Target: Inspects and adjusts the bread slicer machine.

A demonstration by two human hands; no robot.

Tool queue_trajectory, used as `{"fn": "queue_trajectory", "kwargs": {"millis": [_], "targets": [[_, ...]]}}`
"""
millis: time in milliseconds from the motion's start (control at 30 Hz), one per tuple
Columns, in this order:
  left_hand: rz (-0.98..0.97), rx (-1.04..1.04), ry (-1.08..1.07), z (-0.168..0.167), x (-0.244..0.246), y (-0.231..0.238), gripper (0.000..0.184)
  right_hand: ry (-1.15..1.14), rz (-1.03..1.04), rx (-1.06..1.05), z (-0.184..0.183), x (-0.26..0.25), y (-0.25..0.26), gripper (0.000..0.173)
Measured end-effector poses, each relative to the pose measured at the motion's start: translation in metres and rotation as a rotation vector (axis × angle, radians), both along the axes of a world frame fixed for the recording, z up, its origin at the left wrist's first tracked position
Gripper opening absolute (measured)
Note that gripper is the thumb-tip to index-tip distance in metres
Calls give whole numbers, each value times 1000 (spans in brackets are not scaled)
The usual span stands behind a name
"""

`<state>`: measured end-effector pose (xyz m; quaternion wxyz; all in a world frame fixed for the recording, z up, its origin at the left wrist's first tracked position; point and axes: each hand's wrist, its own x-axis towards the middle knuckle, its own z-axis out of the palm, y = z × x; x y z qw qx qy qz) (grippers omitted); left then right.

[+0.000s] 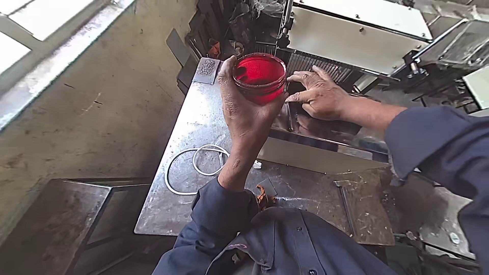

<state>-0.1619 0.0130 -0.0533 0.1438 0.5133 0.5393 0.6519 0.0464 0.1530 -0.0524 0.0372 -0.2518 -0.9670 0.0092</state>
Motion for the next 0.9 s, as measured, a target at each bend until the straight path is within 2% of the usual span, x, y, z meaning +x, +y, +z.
{"fn": "queue_trajectory", "kwargs": {"millis": [167,300,433,533,700,767,833,900], "targets": [[116,77,-14,-3,-22,1,104,105,-25,-121,3,4,-12,45],[84,48,-28,-1,-34,-14,102,248,55,-203,28,9,-53,44],[136,105,-45,1,-38,-11,104,283,150,-167,51,12,-84,43],[132,35,-8,4,-37,-19,103,243,124,-145,45,12,-74,42],[88,44,-5,5,-34,-18,102,0,-28,-55,14,5,-21,46],[89,30,13,6,-34,-19,102,-21,-25,-24,6,2,-10,48],[86,6,50,7,-35,-20,104,-6,-1,-22,10,-1,-13,47],[63,-7,68,8,-37,-21,104,21,-1,-107,23,-3,-24,45]]}}
